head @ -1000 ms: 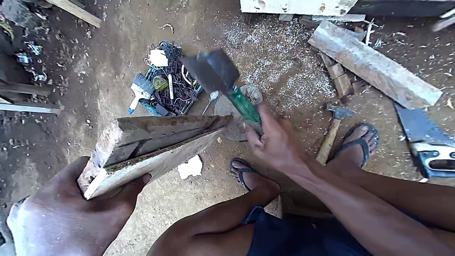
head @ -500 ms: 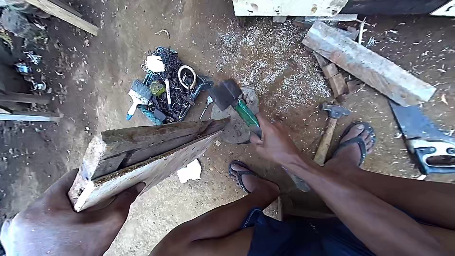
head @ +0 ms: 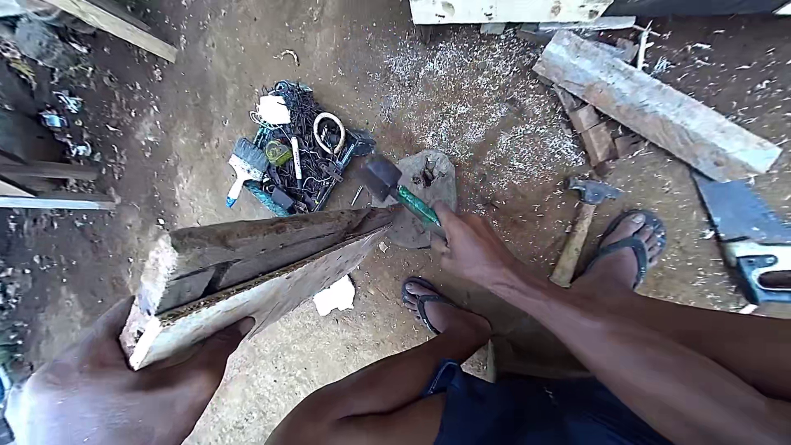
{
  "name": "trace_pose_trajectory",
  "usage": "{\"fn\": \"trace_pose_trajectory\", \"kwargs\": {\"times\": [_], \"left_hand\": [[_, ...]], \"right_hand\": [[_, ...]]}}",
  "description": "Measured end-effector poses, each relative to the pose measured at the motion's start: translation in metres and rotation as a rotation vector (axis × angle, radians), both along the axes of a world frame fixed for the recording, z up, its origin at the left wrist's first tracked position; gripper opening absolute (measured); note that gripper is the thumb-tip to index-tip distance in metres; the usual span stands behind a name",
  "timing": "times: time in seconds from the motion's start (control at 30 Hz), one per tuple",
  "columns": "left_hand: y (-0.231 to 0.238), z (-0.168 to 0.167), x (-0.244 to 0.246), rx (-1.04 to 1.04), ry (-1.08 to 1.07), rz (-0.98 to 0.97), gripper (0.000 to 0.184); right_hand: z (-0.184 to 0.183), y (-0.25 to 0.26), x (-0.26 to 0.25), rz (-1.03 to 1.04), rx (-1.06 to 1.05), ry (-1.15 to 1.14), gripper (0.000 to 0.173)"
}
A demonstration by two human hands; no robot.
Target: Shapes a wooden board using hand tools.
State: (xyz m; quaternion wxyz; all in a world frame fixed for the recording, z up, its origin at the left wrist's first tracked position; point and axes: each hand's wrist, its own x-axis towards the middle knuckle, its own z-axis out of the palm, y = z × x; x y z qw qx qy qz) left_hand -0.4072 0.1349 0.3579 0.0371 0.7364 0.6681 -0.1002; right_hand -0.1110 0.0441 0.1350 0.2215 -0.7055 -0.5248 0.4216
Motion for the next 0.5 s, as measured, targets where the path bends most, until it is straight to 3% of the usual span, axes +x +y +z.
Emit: {"fn": "trace_pose_trajectory", "kwargs": {"times": [0.13,0.2,0.27,0.33,0.4,0.43,0.5], "left_hand": [[0.001,-0.007,-0.017,-0.043,-0.115,-0.013,0.080],[0.000,-0.007,-0.016,-0.030,-0.087,-0.016,0.080],[0.001,-0.006,-0.010,-0.009,-0.016,-0.010,0.078],[-0.001,-0.003,0.000,0.019,0.049,-0.002,0.075],[-0.001,0.002,0.006,0.032,0.060,-0.003,0.076],[0.001,0.001,0.005,0.038,0.049,0.001,0.077],[0.002,-0.001,-0.007,0.001,0.010,0.015,0.083]], "right_hand": [[0.066,0.013,0.011,-0.427,0.517,0.140,0.029],[0.062,0.015,0.000,-0.574,0.658,0.193,0.037],[0.013,0.003,-0.021,-0.536,0.490,0.148,0.036],[-0.036,-0.010,-0.029,-0.192,0.016,0.053,0.034],[-0.045,-0.005,-0.021,0.051,-0.272,0.038,0.036],[-0.037,0.003,-0.013,0.082,-0.283,0.032,0.033],[-0.012,0.001,-0.001,-0.003,-0.104,0.022,0.026]]}}
